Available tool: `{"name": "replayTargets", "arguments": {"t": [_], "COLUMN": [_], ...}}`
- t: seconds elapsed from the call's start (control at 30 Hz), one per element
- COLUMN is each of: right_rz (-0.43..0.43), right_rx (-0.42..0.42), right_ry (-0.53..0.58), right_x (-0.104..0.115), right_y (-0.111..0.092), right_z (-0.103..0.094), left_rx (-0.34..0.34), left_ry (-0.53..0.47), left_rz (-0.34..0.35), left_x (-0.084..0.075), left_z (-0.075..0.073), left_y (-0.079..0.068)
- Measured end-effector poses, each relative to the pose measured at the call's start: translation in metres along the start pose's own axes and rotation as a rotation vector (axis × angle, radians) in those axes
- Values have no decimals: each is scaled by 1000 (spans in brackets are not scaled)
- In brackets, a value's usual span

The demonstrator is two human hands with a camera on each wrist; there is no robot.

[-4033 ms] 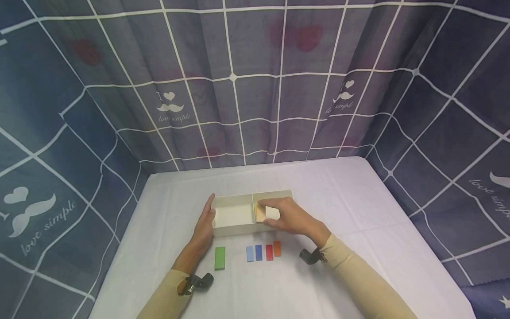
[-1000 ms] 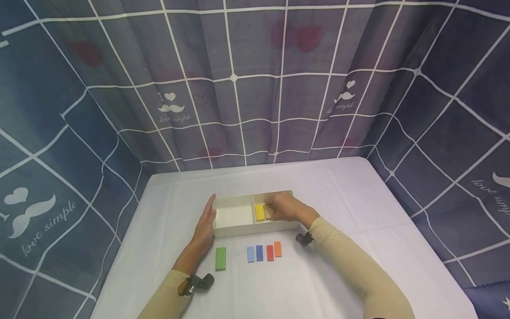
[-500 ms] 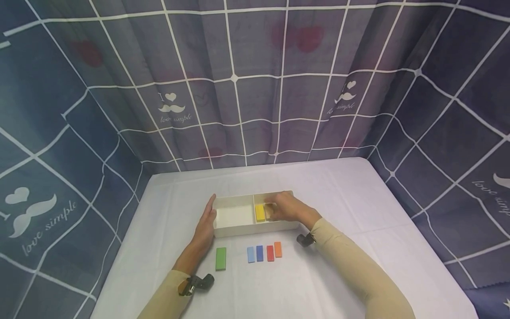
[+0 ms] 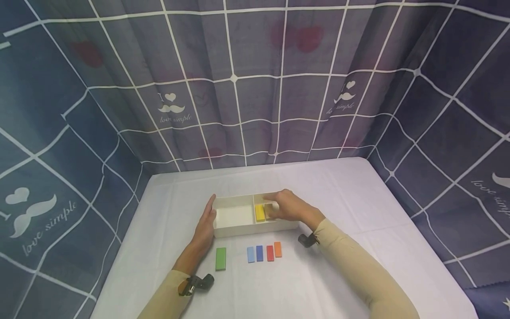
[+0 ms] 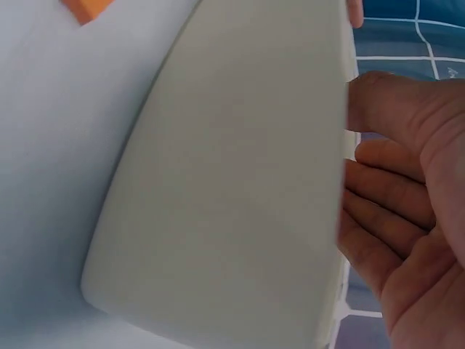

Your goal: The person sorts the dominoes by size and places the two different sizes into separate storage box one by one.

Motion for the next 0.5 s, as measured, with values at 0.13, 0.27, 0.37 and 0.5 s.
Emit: {"name": "replayTargets", "arguments": {"t": [0.13, 0.27, 0.37, 0.5], "right_rz": [-5, -1, -3, -8], "right_rx": [2, 6, 5, 7], "right_ry": [12, 6, -13, -17], "right_x": [7, 15, 20, 25], "right_y": [-2, -6, -8, -10], "right_z": [-4, -7, -9, -9], "left_rx": [-3, 2, 5, 8], "left_ry": [7, -9, -15, -16], "left_rz": [-4, 0, 2, 5], "left_x": [0, 1, 0, 0], "left_z": [0, 0, 0, -1], "left_y": [0, 0, 0, 1]}}
Point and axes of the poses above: each hand's wrist, its own y-axis towards the middle knuckle, its own z-axis out of the palm, x = y × z, the point moved 8 cm from there along y, towards the middle knuckle, and after that the axes turned 8 degrees about x, right-handed, at the moved point
